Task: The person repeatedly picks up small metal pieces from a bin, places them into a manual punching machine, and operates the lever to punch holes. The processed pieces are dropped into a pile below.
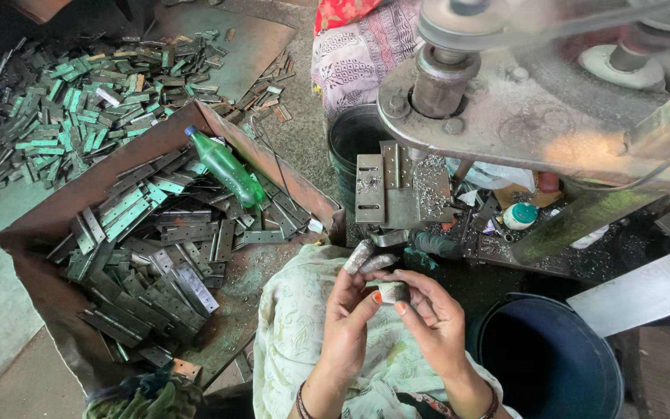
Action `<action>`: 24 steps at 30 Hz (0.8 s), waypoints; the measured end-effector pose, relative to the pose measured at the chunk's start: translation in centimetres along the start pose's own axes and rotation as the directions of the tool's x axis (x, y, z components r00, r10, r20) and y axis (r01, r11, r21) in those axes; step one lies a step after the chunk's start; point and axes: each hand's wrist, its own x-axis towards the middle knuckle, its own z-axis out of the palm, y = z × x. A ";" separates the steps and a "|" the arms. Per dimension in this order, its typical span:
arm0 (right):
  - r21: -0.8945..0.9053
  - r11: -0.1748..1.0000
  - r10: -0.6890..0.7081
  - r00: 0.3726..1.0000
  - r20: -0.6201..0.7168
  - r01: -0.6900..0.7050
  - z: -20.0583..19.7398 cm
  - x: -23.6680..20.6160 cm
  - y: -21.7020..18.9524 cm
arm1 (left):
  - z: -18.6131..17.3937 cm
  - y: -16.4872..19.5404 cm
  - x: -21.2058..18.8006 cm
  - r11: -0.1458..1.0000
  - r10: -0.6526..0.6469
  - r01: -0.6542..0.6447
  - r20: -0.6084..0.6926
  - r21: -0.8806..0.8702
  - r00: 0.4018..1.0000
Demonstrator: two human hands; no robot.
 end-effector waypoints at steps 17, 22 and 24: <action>-0.689 0.681 -0.312 0.949 0.033 0.248 -1.1 0.3 0.9 | 0.0 3.8 -1.1 0.008 0.329 -0.628 0.591 0.778 0.736; -0.654 0.650 -0.401 0.906 0.138 0.388 0.6 -0.3 0.4 | 0.7 1.0 -1.9 0.773 0.280 -0.323 0.164 0.546 0.946; -0.646 0.598 -0.452 0.865 0.216 0.474 0.9 -0.5 1.0 | 0.5 0.4 -1.8 0.992 -0.070 0.063 0.056 0.111 0.996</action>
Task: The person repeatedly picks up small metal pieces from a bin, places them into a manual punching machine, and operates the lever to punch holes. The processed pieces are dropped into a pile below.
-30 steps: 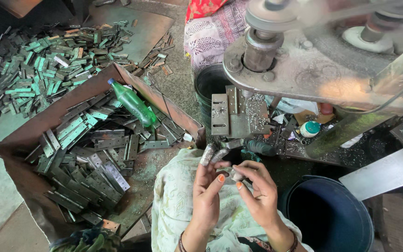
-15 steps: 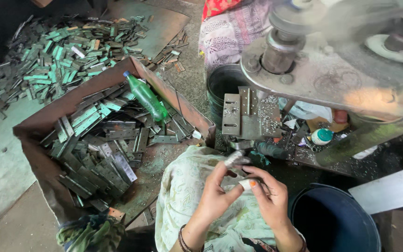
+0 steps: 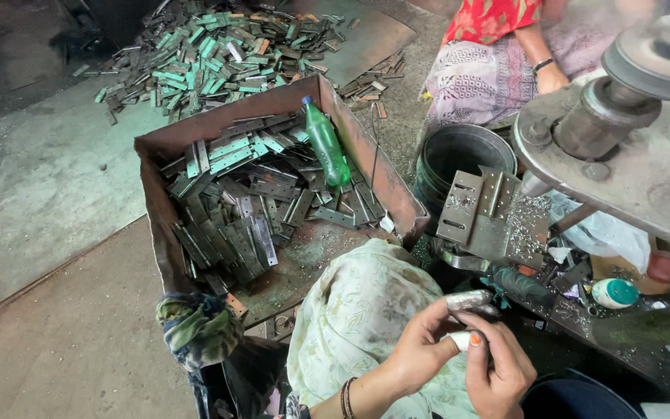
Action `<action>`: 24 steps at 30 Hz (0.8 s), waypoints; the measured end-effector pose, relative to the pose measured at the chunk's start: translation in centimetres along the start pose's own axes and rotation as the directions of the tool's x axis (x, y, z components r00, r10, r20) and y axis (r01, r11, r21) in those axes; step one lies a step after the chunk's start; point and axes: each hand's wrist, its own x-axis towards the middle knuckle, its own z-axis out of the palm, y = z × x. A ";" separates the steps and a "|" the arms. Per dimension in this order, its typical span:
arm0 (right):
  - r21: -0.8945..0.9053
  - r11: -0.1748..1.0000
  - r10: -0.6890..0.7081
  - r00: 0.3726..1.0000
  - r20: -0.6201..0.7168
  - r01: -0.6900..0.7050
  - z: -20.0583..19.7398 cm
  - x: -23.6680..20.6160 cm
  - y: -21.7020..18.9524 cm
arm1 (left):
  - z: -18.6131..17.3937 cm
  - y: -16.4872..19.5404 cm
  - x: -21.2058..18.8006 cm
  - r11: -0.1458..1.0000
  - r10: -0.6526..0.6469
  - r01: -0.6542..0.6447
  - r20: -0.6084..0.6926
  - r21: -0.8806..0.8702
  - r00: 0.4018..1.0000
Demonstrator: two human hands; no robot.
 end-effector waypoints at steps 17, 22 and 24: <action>0.179 0.935 0.297 0.952 0.079 -0.306 0.7 0.4 1.1 | -9.3 1.2 -2.1 0.146 0.635 -0.340 0.176 0.929 0.752; 0.082 0.961 0.252 0.957 0.145 -0.266 1.5 2.8 1.3 | -18.4 6.5 -4.9 0.050 0.695 -0.018 -0.022 0.999 0.719; -0.003 0.983 0.183 0.963 0.197 -0.186 2.9 3.5 1.5 | -22.9 9.9 -6.0 -0.028 0.737 0.138 -0.073 0.990 0.672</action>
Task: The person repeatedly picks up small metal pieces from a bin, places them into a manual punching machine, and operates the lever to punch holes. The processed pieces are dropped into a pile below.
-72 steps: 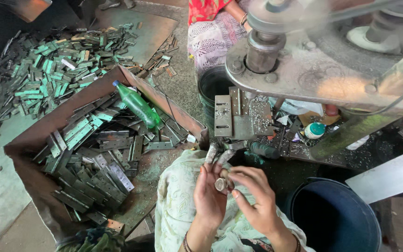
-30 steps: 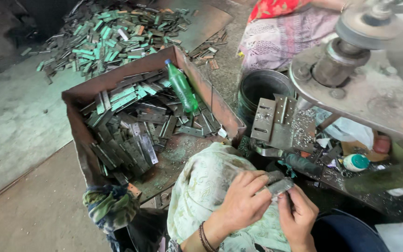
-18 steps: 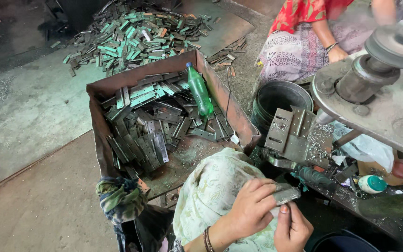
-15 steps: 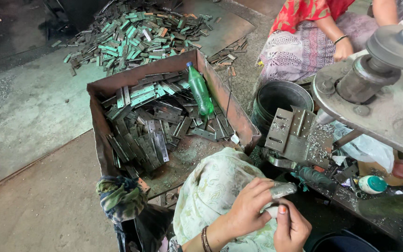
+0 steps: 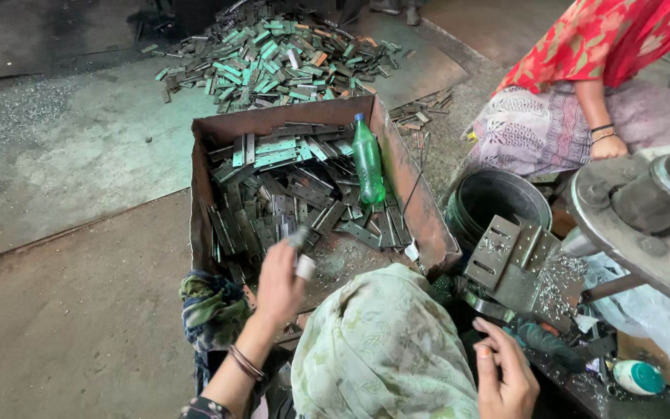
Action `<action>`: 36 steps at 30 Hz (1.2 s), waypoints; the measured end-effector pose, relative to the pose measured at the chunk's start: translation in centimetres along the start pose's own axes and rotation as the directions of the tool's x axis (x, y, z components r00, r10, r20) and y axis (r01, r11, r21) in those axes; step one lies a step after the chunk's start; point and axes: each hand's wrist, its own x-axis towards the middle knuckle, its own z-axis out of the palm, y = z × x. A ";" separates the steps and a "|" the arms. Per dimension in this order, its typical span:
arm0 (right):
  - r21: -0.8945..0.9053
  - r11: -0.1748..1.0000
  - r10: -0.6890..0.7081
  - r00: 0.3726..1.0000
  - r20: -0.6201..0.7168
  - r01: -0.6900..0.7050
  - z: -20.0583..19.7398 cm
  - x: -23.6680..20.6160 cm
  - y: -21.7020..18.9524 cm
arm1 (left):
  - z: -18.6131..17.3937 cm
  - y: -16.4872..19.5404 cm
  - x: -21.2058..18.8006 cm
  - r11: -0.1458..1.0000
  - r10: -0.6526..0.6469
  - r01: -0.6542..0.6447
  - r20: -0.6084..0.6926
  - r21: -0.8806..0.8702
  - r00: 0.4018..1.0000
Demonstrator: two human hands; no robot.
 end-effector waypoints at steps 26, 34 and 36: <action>-0.550 0.267 -0.248 0.608 0.754 0.791 27.4 30.9 5.7 | -5.4 -22.1 8.4 0.432 -0.839 0.867 -0.241 0.251 0.488; -0.589 -0.235 0.179 0.631 0.755 0.773 31.3 39.3 15.0 | -4.1 -25.6 7.6 0.418 -0.844 0.873 -0.248 0.251 0.475; -0.673 -0.243 0.072 0.705 0.706 0.699 30.8 39.7 17.0 | -3.8 -26.5 7.2 0.414 -0.852 0.877 -0.233 0.246 0.468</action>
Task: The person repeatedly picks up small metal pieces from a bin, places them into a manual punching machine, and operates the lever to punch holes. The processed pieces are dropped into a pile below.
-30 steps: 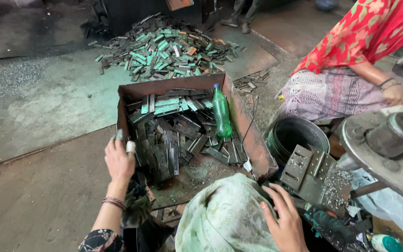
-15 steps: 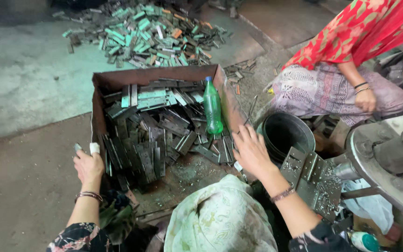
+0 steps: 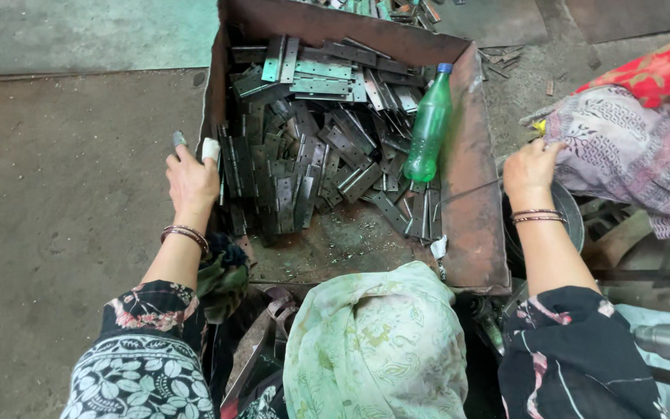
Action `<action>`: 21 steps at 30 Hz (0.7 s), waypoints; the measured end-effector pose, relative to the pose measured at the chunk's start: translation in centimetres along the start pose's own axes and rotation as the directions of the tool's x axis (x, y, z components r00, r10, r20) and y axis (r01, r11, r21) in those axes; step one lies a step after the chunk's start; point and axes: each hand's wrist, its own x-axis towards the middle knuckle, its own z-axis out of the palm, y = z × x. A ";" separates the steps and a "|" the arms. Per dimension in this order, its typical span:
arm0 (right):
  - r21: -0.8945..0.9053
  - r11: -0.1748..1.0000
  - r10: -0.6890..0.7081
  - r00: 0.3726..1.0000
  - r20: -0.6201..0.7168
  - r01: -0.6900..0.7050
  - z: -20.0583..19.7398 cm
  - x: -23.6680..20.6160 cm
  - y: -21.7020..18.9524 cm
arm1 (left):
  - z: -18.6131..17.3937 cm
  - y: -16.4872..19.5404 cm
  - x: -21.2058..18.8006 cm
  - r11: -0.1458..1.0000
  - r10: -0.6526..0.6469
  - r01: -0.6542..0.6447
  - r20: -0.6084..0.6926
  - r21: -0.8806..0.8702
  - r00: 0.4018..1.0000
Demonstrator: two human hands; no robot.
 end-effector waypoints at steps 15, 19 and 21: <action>0.646 0.730 0.413 0.897 -0.157 -0.223 -2.0 -14.7 12.0 | 2.6 -2.7 1.2 0.997 -0.022 0.021 -0.012 -0.074 1.000; 0.956 0.226 0.447 0.892 0.067 -0.185 -4.3 -14.8 2.0 | 2.5 -2.5 1.0 0.995 -0.002 -0.001 -0.034 -0.097 0.999; 0.990 -0.073 0.247 0.959 0.139 -0.124 -5.5 -13.1 -5.3 | 2.2 -2.3 0.8 0.995 -0.020 0.017 -0.029 -0.102 0.999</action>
